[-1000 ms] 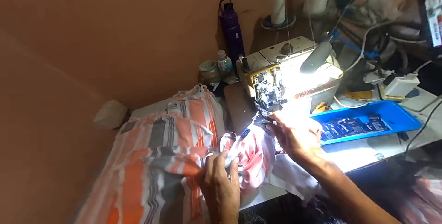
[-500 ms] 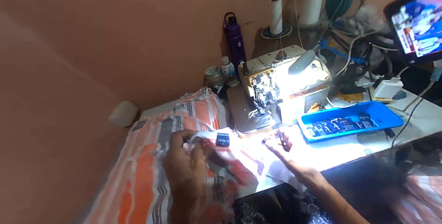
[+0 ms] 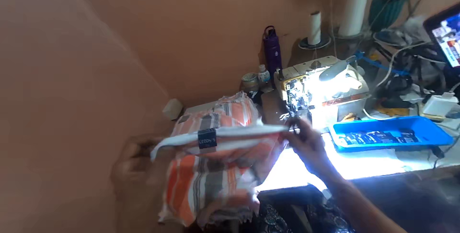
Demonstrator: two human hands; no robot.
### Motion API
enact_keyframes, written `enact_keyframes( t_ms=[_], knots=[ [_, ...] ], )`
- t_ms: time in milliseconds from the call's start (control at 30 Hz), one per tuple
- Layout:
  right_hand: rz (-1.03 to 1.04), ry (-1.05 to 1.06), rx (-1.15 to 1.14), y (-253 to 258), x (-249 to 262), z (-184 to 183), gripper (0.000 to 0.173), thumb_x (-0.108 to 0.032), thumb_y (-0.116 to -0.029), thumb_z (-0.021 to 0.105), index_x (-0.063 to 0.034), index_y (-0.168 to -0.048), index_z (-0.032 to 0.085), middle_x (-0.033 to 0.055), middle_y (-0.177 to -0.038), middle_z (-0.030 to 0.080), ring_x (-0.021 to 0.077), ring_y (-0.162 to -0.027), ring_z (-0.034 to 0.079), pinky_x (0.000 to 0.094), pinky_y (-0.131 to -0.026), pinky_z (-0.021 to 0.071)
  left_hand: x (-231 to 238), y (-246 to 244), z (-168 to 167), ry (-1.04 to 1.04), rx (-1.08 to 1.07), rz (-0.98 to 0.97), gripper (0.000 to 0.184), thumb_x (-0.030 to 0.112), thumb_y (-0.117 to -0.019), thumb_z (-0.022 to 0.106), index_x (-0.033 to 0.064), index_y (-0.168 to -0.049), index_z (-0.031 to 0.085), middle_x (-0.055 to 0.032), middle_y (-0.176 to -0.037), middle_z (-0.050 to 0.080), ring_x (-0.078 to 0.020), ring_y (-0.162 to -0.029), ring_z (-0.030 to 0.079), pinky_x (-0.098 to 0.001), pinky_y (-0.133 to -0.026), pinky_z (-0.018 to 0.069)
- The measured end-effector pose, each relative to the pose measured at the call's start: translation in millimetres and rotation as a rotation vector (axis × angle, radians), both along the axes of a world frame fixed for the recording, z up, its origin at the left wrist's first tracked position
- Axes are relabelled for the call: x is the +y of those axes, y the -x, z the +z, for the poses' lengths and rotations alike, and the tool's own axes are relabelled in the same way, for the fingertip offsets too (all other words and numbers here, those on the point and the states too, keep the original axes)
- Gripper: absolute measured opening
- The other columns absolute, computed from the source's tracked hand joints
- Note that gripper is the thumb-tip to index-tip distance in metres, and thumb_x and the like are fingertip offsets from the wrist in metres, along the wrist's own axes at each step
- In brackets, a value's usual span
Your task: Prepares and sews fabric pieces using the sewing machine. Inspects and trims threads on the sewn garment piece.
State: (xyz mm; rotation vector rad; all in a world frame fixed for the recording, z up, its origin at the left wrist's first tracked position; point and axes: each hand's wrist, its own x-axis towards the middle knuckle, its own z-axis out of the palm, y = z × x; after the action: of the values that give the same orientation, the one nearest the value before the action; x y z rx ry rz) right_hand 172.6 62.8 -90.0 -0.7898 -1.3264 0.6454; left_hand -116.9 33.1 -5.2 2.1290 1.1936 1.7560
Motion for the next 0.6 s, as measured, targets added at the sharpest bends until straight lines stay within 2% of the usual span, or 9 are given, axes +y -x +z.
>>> enact_keyframes(
  t_ms=[67, 133, 200, 233, 300, 367, 467, 533, 600],
  knots=[
    [0.052, -0.132, -0.101, -11.3, -2.8, 56.6, 0.013, -0.002, -0.0978, 0.056, -0.0006, -0.111, 0.057, -0.0064, -0.076, 0.054, -0.0068, -0.053, 0.042, 0.0101, -0.049, 0.0390, -26.2, 28.4, 13.9, 0.081, 0.070, -0.059, 0.010, 0.026, -0.0919, 0.073, 0.0274, -0.101, 0.068, 0.0246, -0.092, 0.070, 0.0091, -0.082, 0.065, -0.0121, -0.073, 0.0559],
    [0.033, -0.302, -0.185, -14.0, -7.7, 106.6, 0.014, -0.001, -0.0992, 0.052, -0.0011, -0.113, 0.055, -0.0044, -0.079, 0.052, -0.0049, -0.055, 0.041, 0.0103, -0.049, 0.0365, -47.8, 49.3, 20.7, 0.128, 0.158, 0.063, 0.019, 0.036, -0.0828, 0.081, 0.0216, -0.091, 0.071, 0.0203, -0.088, 0.066, 0.0093, -0.083, 0.061, -0.0120, -0.075, 0.0528],
    [-0.022, -0.487, -0.220, -5.6, -8.1, 145.8, 0.011, -0.001, -0.0996, 0.053, 0.0031, -0.109, 0.057, -0.0020, -0.081, 0.052, -0.0051, -0.059, 0.043, 0.0100, -0.053, 0.0376, -64.5, 67.5, 23.8, 0.115, 0.192, 0.211, 0.036, 0.041, -0.0770, 0.084, 0.0113, -0.090, 0.068, 0.0118, -0.094, 0.059, 0.0065, -0.093, 0.056, -0.0152, -0.084, 0.0486],
    [-0.032, -0.589, -0.222, 1.7, -4.1, 163.1, 0.010, -0.001, -0.0986, 0.054, 0.0032, -0.107, 0.057, -0.0034, -0.086, 0.055, -0.0076, -0.066, 0.048, 0.0087, -0.059, 0.0424, -72.7, 73.5, 25.5, 0.094, 0.165, 0.240, 0.037, 0.038, -0.0764, 0.085, 0.0100, -0.093, 0.066, 0.0097, -0.100, 0.060, 0.0050, -0.099, 0.056, -0.0168, -0.088, 0.0492],
    [0.007, -0.708, -0.192, 18.4, -1.0, 188.8, 0.009, -0.002, -0.0986, 0.054, 0.0024, -0.105, 0.058, -0.0044, -0.089, 0.056, -0.0074, -0.072, 0.051, 0.0101, -0.064, 0.0449, -90.0, 73.1, 28.6, 0.077, 0.006, 0.243, 0.032, 0.017, -0.0764, 0.082, 0.0112, -0.100, 0.062, 0.0113, -0.104, 0.062, 0.0025, -0.097, 0.063, -0.0187, -0.085, 0.0568],
    [0.110, -0.719, -0.108, 34.3, -2.4, 207.1, 0.003, -0.002, -0.0986, 0.055, -0.0024, -0.100, 0.057, -0.0076, -0.082, 0.055, -0.0062, -0.066, 0.051, 0.0118, -0.060, 0.0450, -106.3, 66.2, 30.8, 0.078, -0.146, 0.216, 0.034, 0.004, -0.0811, 0.074, 0.0152, -0.108, 0.056, 0.0168, -0.097, 0.069, 0.0024, -0.089, 0.068, -0.0198, -0.079, 0.0594],
    [0.250, -0.645, -0.024, 50.1, -16.3, 228.9, 0.012, 0.001, -0.0985, 0.054, -0.0086, -0.091, 0.056, -0.0110, -0.072, 0.054, -0.0053, -0.059, 0.051, 0.0125, -0.056, 0.0465, -130.2, 67.4, 34.7, 0.064, -0.106, 0.260, 0.041, 0.009, -0.0881, 0.068, 0.0152, -0.120, 0.044, 0.0205, -0.098, 0.065, 0.0065, -0.086, 0.066, -0.0158, -0.075, 0.0584],
    [0.330, -0.528, 0.022, 51.9, -36.2, 240.3, 0.024, 0.004, -0.0987, 0.054, -0.0124, -0.081, 0.058, -0.0111, -0.066, 0.057, -0.0045, -0.055, 0.052, 0.0124, -0.054, 0.0475, -154.6, 80.3, 41.5, -0.002, 0.000, 0.377, 0.038, 0.019, -0.0938, 0.067, 0.0088, -0.126, 0.050, 0.0170, -0.101, 0.064, 0.0071, -0.085, 0.064, -0.0146, -0.074, 0.0562],
    [0.372, -0.467, -0.006, 47.6, -52.9, 244.8, 0.039, 0.007, -0.0969, 0.052, -0.0173, -0.066, 0.054, -0.0127, -0.055, 0.054, -0.0057, -0.046, 0.046, 0.0098, -0.046, 0.0435, -190.0, 110.2, 47.2, -0.124, 0.058, 0.433, 0.024, 0.022, -0.0983, 0.067, 0.0082, -0.118, 0.063, 0.0124, -0.101, 0.069, 0.0033, -0.090, 0.066, -0.0182, -0.080, 0.0569]
  ],
)
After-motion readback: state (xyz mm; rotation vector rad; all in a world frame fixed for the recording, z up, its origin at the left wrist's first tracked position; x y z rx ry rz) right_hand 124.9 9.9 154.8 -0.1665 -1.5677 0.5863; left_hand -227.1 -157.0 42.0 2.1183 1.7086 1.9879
